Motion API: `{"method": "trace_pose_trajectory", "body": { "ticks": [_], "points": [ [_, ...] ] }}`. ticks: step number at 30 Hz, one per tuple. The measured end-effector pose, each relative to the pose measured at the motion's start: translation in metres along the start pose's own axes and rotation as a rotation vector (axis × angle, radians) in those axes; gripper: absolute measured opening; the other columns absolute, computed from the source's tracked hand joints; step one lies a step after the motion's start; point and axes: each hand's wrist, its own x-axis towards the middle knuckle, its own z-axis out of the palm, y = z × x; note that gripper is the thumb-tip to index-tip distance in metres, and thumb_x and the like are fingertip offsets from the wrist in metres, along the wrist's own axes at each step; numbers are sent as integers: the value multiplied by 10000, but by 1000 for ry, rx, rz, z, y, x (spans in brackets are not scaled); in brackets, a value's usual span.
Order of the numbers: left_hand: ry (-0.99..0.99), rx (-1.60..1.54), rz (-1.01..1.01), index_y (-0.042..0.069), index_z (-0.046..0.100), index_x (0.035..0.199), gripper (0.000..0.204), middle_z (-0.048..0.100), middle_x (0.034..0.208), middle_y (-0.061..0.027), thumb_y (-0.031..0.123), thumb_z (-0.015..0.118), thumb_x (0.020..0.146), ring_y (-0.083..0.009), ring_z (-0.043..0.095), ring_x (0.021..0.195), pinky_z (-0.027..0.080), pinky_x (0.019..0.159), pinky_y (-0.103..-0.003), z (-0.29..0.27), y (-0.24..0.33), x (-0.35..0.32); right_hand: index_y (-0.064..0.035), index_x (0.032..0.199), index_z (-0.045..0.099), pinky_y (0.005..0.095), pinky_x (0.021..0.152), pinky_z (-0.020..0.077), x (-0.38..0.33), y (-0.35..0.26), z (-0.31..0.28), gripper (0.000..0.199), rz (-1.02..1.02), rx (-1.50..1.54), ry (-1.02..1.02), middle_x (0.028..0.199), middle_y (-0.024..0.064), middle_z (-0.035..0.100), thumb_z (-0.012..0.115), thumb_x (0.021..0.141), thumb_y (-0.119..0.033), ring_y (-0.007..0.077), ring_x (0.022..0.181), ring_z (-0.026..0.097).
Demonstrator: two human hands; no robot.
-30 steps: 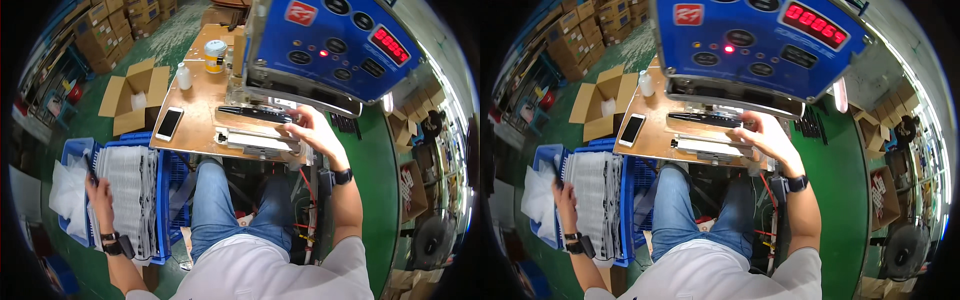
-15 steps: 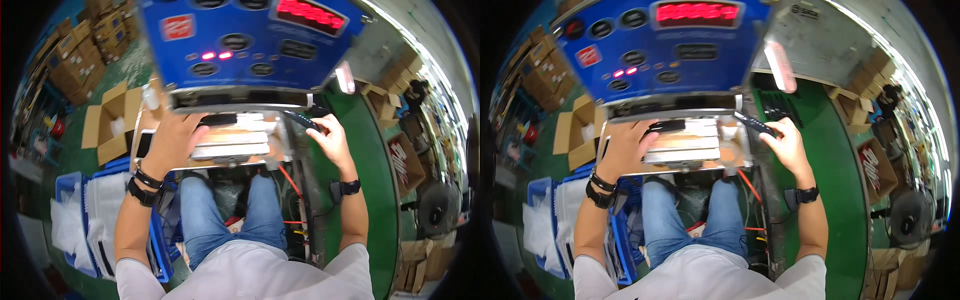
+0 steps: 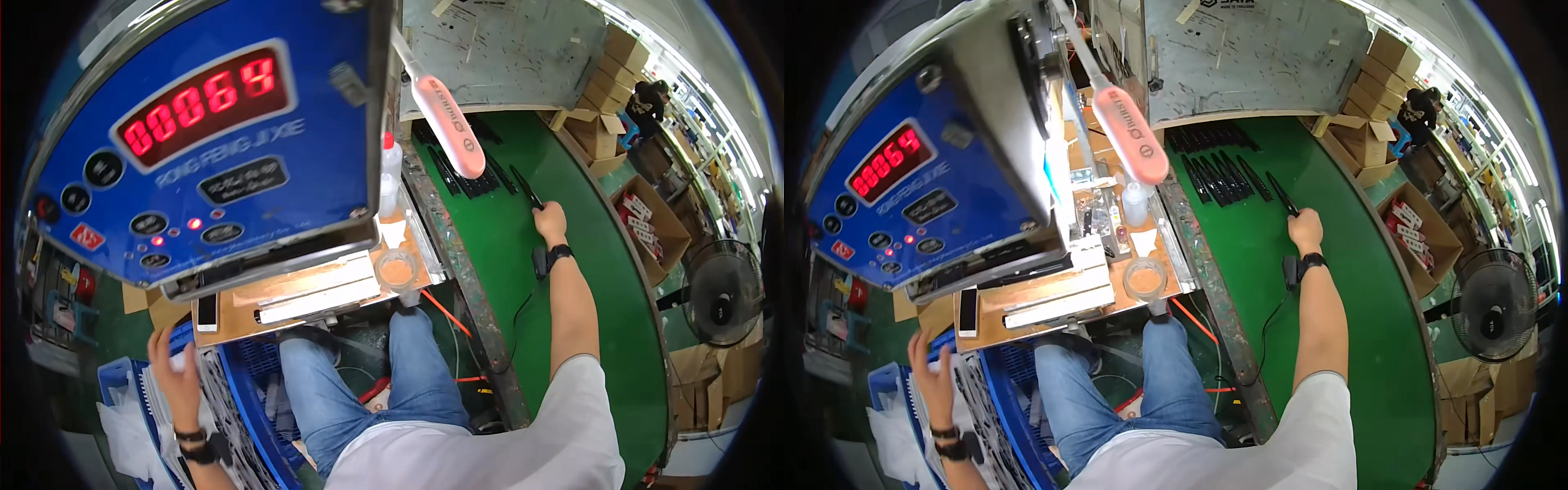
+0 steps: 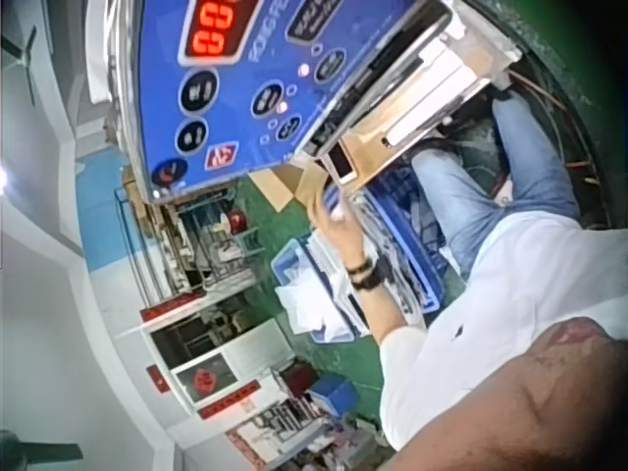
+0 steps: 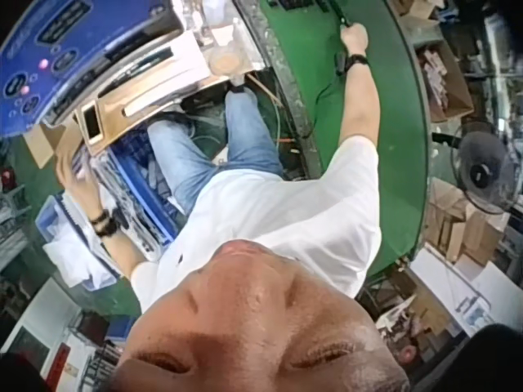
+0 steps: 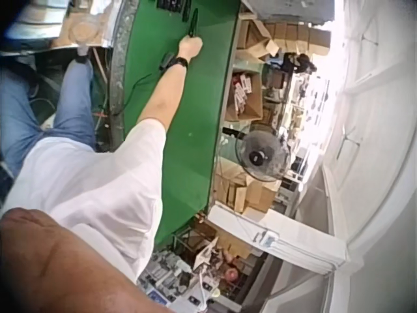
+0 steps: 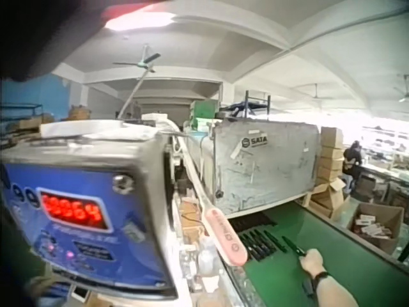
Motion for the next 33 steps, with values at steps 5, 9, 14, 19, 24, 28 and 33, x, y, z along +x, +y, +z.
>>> {"method": "trace_pose_trajectory", "body": {
  "ticks": [5, 9, 14, 19, 24, 28, 33],
  "points": [
    [24, 378, -656, -110, 607, 1339, 477, 637, 1326, -281, 222, 695, 1008, -417, 600, 1238, 445, 1124, -450, -93, -276, -194, 18, 1070, 778, 527, 943, 578, 43, -29, 43, 288, -16, 21, 54, 1119, 271, 742, 696, 904, -203, 456, 1041, 715],
    [-262, 490, -775, -90, 639, 1327, 563, 705, 1227, -331, 389, 532, 1050, -497, 663, 1104, 507, 973, -548, -135, -293, -314, 25, 1094, 768, 508, 986, 571, 50, -40, 45, 288, -74, -19, 21, 1173, 287, 719, 680, 910, -178, 444, 1126, 692],
    [-363, 201, -1036, -100, 638, 1300, 510, 715, 1184, -346, 296, 538, 994, -499, 688, 1034, 525, 884, -550, -135, -277, -347, 39, 1117, 742, 501, 1036, 555, 51, -68, 52, 283, -110, -45, -85, 1263, 310, 663, 644, 921, -138, 452, 1220, 644],
    [-297, 498, -925, -87, 719, 1133, 439, 739, 1052, -336, 275, 565, 939, -498, 701, 959, 532, 837, -546, -136, -259, -337, 49, 1130, 726, 522, 1035, 556, 44, -83, 58, 286, -15, -39, 8, 1254, 317, 667, 625, 923, -121, 456, 1194, 656],
    [-153, 541, -965, -90, 758, 925, 452, 733, 937, -348, 347, 647, 896, -497, 702, 956, 527, 868, -562, -125, -199, -291, 38, 1183, 707, 506, 936, 570, 17, -97, -4, 307, -193, 74, 57, 1170, 259, 698, 664, 925, -121, 408, 1069, 692],
    [-174, 578, -831, -78, 719, 1131, 370, 735, 1020, -230, 253, 710, 969, -402, 675, 961, 524, 893, -485, -158, -275, -333, 11, 1223, 712, 371, 758, 550, -50, -183, -49, 326, -527, 475, -336, 956, 112, 681, 741, 942, -152, 220, 802, 654],
    [246, -60, -886, 24, 689, 1002, 266, 711, 835, -96, 288, 681, 1037, -181, 617, 701, 512, 659, -348, -136, -312, -311, -19, 1208, 729, 323, 700, 510, -154, -269, -114, 287, -920, 723, -463, 823, 54, 603, 733, 965, -173, 151, 715, 566]
  ]
}}
